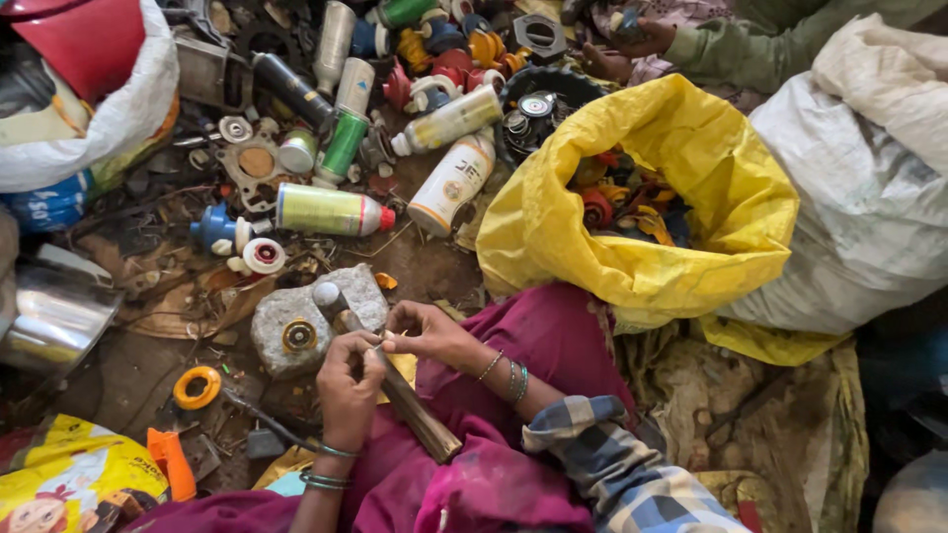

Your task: The person sits on the ground and uses a hammer to strike a small yellow mechanical part placed on a stone. They repeatedly hit the part, then separate its components by hand and place them into a yellow bag.

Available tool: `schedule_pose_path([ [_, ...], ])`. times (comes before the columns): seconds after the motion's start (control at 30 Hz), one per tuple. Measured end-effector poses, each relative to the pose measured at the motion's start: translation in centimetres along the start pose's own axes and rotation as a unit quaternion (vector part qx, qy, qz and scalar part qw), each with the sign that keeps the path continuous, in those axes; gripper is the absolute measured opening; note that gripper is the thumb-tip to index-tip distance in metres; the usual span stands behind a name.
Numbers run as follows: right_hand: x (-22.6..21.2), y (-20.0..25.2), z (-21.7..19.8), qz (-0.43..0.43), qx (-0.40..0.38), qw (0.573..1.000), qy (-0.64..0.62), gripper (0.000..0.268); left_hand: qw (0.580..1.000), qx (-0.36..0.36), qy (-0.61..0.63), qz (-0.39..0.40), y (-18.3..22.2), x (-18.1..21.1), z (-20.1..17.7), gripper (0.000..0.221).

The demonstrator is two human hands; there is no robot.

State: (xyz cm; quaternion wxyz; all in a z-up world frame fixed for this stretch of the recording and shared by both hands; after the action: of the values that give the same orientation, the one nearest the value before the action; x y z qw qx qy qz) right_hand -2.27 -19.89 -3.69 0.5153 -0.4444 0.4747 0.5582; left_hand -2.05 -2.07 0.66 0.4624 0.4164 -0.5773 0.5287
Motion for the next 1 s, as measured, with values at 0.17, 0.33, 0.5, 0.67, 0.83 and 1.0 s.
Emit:
schedule_pose_path([
  [0.17, -0.2, 0.1, 0.3, 0.001, -0.016, 1.0, -0.004, 0.033, 0.978, -0.01, 0.141, -0.154, 0.3, -3.4, 0.1, 0.008],
  [0.33, -0.5, 0.3, 0.0, 0.033, -0.013, 0.999, 0.013, 0.037, 0.971, -0.009, 0.175, -0.162, 0.1, -4.0, -0.4, 0.013],
  [0.5, -0.5, 0.1, 0.4, 0.012, -0.063, 0.998, 0.001, 0.034, 0.96, 0.009, 0.223, -0.17, -0.3, -3.9, -0.7, 0.01],
  [0.67, -0.6, 0.1, 0.5, 0.01, -0.082, 0.997, 0.009, 0.032, 0.952, 0.03, 0.239, -0.187, -0.4, -4.4, -1.1, 0.008],
  [0.83, -1.3, 0.2, 0.3, -0.001, -0.071, 0.997, -0.015, 0.03, 0.954, 0.05, 0.227, -0.188, -0.6, -4.3, -1.5, 0.008],
  [1.0, -1.9, 0.3, -0.1, 0.02, 0.006, 1.0, -0.021, 0.037, 0.979, 0.042, 0.136, -0.146, -0.7, -2.7, -1.2, 0.017],
])
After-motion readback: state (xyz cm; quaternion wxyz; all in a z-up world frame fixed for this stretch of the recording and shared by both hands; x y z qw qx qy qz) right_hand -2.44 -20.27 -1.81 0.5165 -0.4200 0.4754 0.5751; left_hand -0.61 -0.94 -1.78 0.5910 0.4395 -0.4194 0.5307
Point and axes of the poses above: each hand's wrist, its own y-axis away from the middle knuckle, its own z-axis out of the palm, x = y × z, the point moved 4 cm from there along -y, towards the middle knuckle, and after that the axes turned 11 degrees about x, right-handed, at the moved point
